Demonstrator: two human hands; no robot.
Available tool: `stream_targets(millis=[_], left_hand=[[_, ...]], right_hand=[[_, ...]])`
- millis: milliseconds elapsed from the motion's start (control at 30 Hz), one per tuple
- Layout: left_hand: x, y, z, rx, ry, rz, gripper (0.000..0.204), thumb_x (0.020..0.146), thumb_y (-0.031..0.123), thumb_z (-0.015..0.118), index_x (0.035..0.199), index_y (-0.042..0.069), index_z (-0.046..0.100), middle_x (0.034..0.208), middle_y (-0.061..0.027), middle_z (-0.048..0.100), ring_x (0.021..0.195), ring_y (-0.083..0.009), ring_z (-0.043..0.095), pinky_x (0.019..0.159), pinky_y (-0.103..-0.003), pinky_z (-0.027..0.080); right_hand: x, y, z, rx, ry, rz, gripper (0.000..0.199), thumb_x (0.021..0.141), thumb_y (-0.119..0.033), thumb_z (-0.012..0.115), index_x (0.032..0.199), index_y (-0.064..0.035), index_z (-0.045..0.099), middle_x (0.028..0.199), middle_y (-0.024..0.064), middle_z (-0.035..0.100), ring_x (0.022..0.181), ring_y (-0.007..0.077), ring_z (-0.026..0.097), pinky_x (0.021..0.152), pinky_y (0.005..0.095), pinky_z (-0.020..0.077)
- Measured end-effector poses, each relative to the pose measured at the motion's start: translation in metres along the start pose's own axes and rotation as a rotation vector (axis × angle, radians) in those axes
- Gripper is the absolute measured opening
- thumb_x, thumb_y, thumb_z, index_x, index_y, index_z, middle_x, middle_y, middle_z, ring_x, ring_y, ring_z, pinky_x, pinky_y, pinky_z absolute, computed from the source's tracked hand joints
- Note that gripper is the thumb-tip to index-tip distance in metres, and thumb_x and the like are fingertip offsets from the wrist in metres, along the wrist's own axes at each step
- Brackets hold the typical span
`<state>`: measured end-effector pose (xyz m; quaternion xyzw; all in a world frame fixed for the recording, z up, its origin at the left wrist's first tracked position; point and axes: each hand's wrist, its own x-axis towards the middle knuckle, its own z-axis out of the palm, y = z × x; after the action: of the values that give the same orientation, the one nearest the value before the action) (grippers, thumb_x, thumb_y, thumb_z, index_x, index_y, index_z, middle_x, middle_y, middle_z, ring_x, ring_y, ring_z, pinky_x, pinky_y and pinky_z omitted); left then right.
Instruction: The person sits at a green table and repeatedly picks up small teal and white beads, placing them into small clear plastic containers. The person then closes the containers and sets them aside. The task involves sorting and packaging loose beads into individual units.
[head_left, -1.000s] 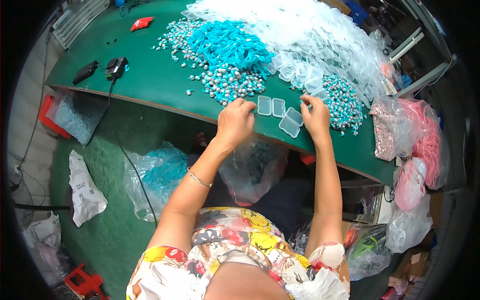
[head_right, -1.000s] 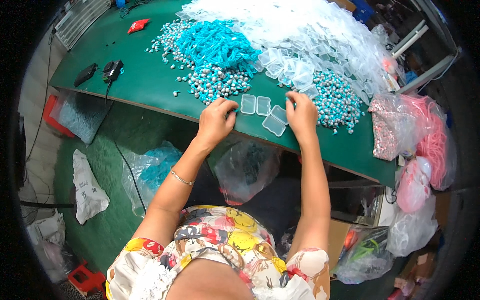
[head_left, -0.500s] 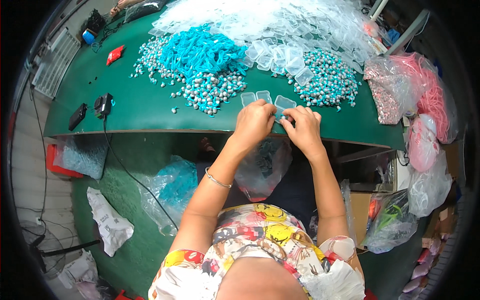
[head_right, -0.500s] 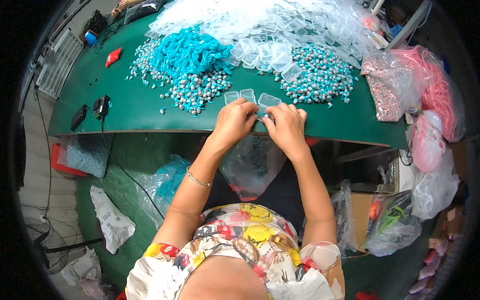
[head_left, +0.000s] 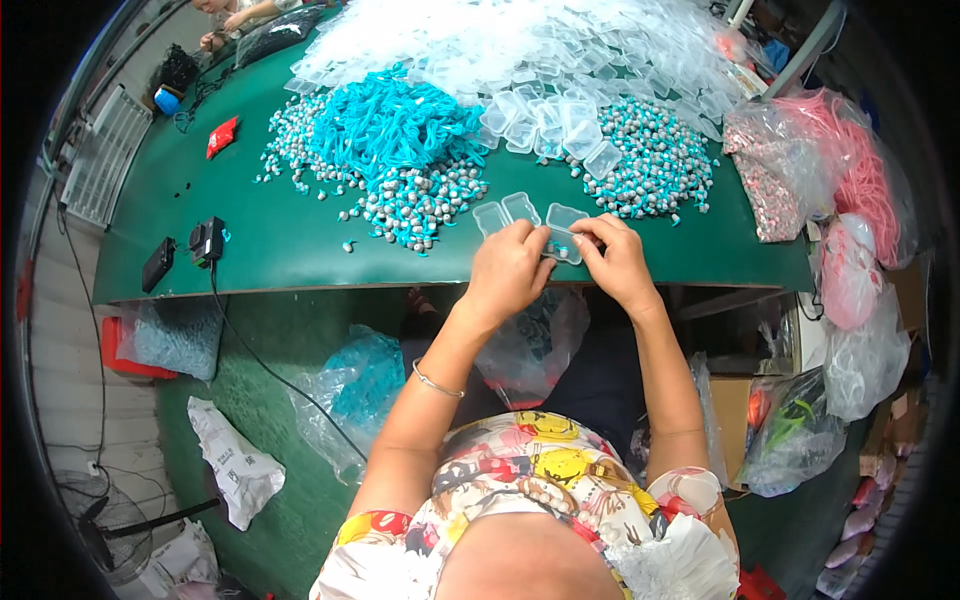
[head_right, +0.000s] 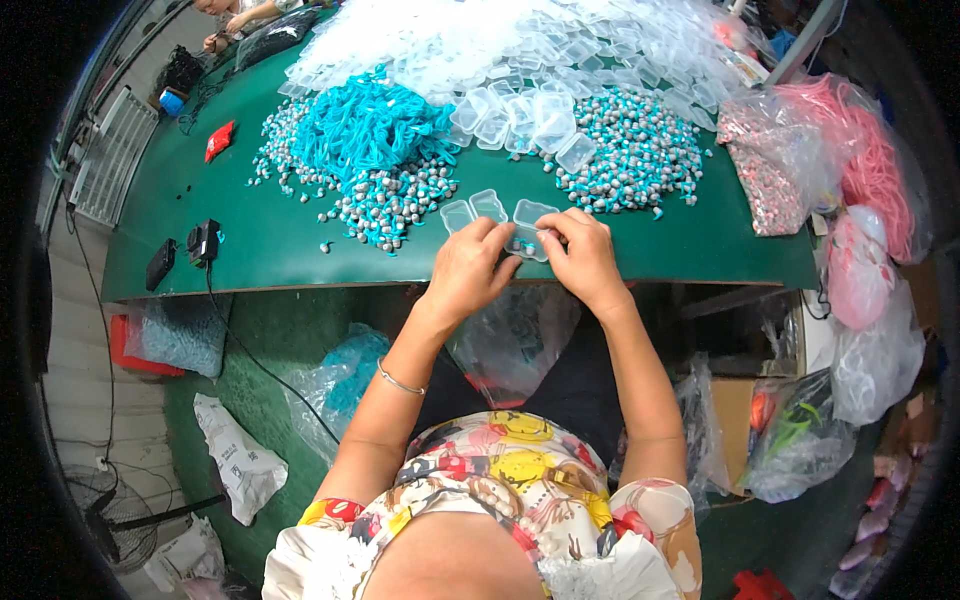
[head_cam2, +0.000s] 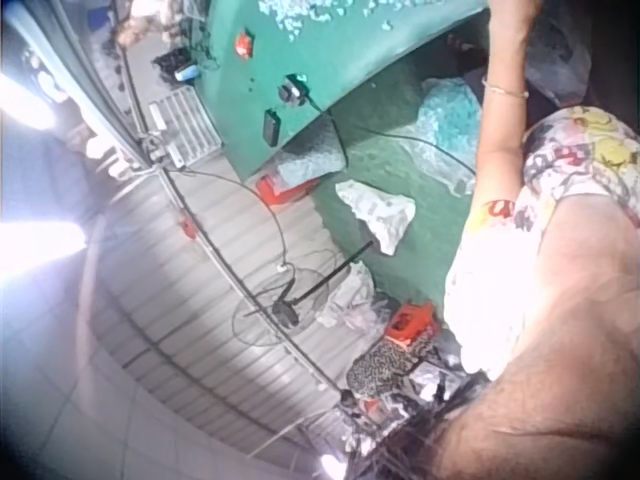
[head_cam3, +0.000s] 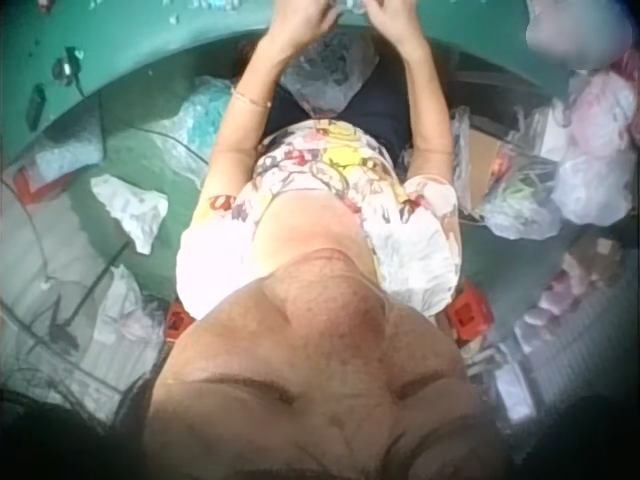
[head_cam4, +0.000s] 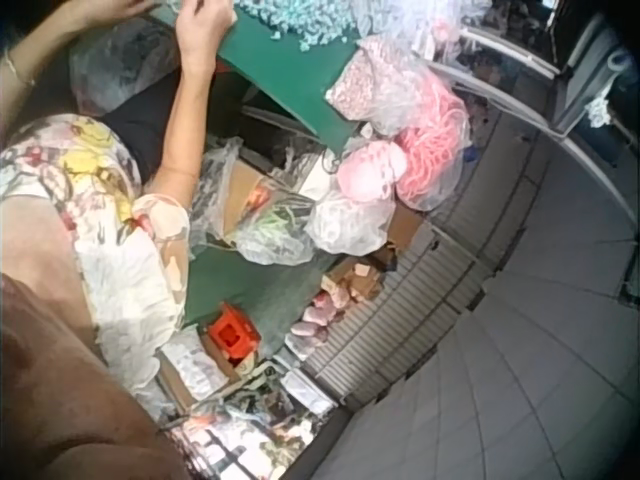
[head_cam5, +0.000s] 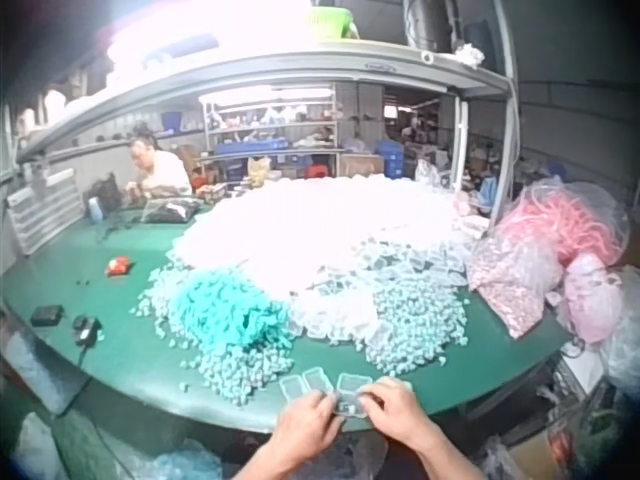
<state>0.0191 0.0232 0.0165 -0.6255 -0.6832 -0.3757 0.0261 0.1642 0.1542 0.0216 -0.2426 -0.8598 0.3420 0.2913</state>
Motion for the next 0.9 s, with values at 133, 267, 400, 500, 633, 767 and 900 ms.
stream_targets(millis=[133,267,400,500,633,767,900], left_hand=[[-0.002,0.0,0.005,0.009,0.042,0.06,0.03,0.077,0.012,0.074,0.103,0.002,0.063,0.088,-0.0129,0.058,0.082,-0.0335,0.061,0.07,-0.044,0.049],[-0.006,-0.003,0.011,0.008,0.092,0.101,0.03,0.077,0.01,0.073,0.104,0.002,0.064,0.087,-0.012,0.058,0.082,-0.032,0.06,0.07,-0.043,0.049],[-0.009,-0.009,0.014,0.028,0.122,0.133,0.027,0.079,0.012,0.072,0.103,0.003,0.065,0.087,-0.0092,0.058,0.081,-0.0286,0.059,0.07,-0.04,0.046],[-0.01,-0.008,0.012,0.05,0.118,0.139,0.027,0.08,0.013,0.072,0.104,0.004,0.065,0.088,-0.0082,0.058,0.081,-0.0273,0.058,0.069,-0.039,0.044],[-0.011,-0.01,0.013,0.051,0.114,0.138,0.032,0.078,0.012,0.073,0.108,0.004,0.064,0.089,-0.0087,0.059,0.082,-0.0286,0.058,0.07,-0.04,0.043],[-0.012,-0.012,0.017,0.052,0.128,0.123,0.032,0.078,0.013,0.074,0.108,0.005,0.064,0.09,-0.0085,0.059,0.083,-0.0283,0.058,0.07,-0.04,0.043],[-0.01,-0.007,0.013,0.037,0.136,0.108,0.033,0.078,0.014,0.074,0.109,0.005,0.065,0.092,-0.0087,0.061,0.085,-0.0281,0.06,0.071,-0.04,0.044]], right_hand=[[0.031,-0.005,0.004,-0.087,0.027,-0.145,0.009,0.083,-0.011,0.069,0.091,-0.0067,0.07,0.082,0.0098,0.065,0.08,0.0298,0.065,0.072,0.0415,0.0501],[0.078,-0.012,0.036,-0.206,-0.055,-0.258,0.012,0.083,-0.015,0.07,0.093,-0.0083,0.07,0.087,0.0113,0.067,0.086,0.0333,0.065,0.076,0.0452,0.0506],[0.122,-0.015,0.085,-0.297,-0.045,-0.245,0.015,0.083,-0.015,0.071,0.095,-0.0062,0.067,0.089,0.0143,0.067,0.089,0.0359,0.066,0.076,0.0481,0.052],[0.142,-0.013,0.107,-0.378,-0.059,-0.214,0.017,0.082,-0.015,0.072,0.093,-0.004,0.064,0.089,0.017,0.068,0.089,0.038,0.067,0.075,0.0497,0.053],[0.154,-0.008,0.113,-0.407,-0.091,-0.154,0.019,0.082,-0.014,0.071,0.099,-0.0058,0.068,0.093,0.016,0.071,0.088,0.0383,0.067,0.075,0.0494,0.0528],[0.134,-0.005,0.084,-0.178,-0.011,-0.154,0.018,0.081,-0.01,0.067,0.097,-0.0045,0.071,0.089,0.0159,0.071,0.081,0.0337,0.07,0.071,0.0436,0.0545],[0.096,0.0,0.03,0.065,-0.045,-0.062,0.017,0.08,-0.008,0.066,0.096,-0.0036,0.071,0.084,0.0127,0.071,0.071,0.0233,0.068,0.066,0.0339,0.0528]])
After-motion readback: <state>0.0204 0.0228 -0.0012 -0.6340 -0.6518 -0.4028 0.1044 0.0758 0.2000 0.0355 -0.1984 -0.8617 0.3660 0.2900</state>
